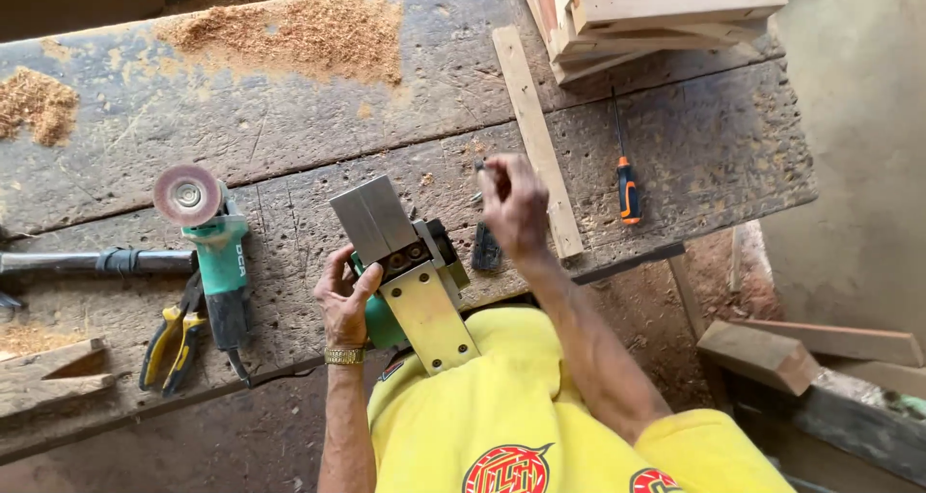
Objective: The recorder is adjusting the blades and internal components of an electric wood planer on a workbench.
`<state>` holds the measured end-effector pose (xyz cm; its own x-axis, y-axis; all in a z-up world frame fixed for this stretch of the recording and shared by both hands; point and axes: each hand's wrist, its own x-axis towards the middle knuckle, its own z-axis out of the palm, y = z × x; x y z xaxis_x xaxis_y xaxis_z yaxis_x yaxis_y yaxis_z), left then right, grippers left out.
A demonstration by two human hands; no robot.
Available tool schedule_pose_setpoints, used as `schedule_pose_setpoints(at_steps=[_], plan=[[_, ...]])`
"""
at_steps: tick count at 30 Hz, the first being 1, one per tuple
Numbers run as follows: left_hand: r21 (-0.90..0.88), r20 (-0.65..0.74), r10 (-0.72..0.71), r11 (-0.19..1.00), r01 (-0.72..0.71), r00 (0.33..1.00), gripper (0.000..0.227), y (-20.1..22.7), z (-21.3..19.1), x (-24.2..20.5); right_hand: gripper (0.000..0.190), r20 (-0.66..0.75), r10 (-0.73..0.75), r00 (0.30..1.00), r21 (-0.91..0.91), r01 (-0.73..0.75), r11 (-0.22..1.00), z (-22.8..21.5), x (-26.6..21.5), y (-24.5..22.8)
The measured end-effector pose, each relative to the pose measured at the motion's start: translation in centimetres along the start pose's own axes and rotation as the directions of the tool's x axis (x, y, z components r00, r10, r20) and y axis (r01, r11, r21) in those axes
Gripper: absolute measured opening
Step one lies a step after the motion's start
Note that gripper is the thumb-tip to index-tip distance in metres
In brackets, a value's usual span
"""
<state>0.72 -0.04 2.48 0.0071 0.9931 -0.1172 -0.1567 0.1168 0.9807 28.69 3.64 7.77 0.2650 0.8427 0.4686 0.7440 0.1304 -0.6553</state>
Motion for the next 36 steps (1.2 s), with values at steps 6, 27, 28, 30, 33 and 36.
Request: schedule_pose_setpoints(at_steps=[6, 27, 28, 30, 33, 36], plan=[[-0.019, -0.046, 0.040, 0.999, -0.040, 0.998, 0.048, -5.0, -4.1, 0.2, 0.032, 0.513, -0.050, 0.857, 0.044, 0.032, 0.999, 6.9, -3.3, 6.5], [-0.024, -0.057, 0.070, 0.997, -0.072, 0.996, 0.052, 2.3, 1.9, -1.0, 0.017, 0.424, 0.405, 0.810, 0.498, -0.582, 0.643, 1.0, 0.3, -2.4], [-0.036, -0.084, 0.072, 0.997, -0.075, 0.994, 0.052, 1.9, 1.7, -0.9, 0.017, 0.441, 0.387, 0.810, 0.489, -0.578, 0.653, -0.2, 0.5, -3.2], [0.037, -0.055, 0.125, 0.992, -0.123, 0.991, 0.054, 1.2, 1.5, -0.4, 0.014, 0.454, 0.251, 0.855, 0.525, -0.483, 0.701, -3.0, 1.0, -4.7], [0.051, -0.049, 0.150, 0.988, -0.148, 0.987, 0.052, 1.6, 1.8, 0.0, 0.017, 0.560, -0.020, 0.828, 0.599, -0.389, 0.700, -4.2, -0.3, -7.7], [0.049, -0.056, 0.143, 0.989, -0.140, 0.988, 0.054, 2.0, 1.8, -0.2, 0.016, 0.463, -0.259, 0.848, 0.481, 0.004, 0.877, -1.9, -1.9, -8.0]])
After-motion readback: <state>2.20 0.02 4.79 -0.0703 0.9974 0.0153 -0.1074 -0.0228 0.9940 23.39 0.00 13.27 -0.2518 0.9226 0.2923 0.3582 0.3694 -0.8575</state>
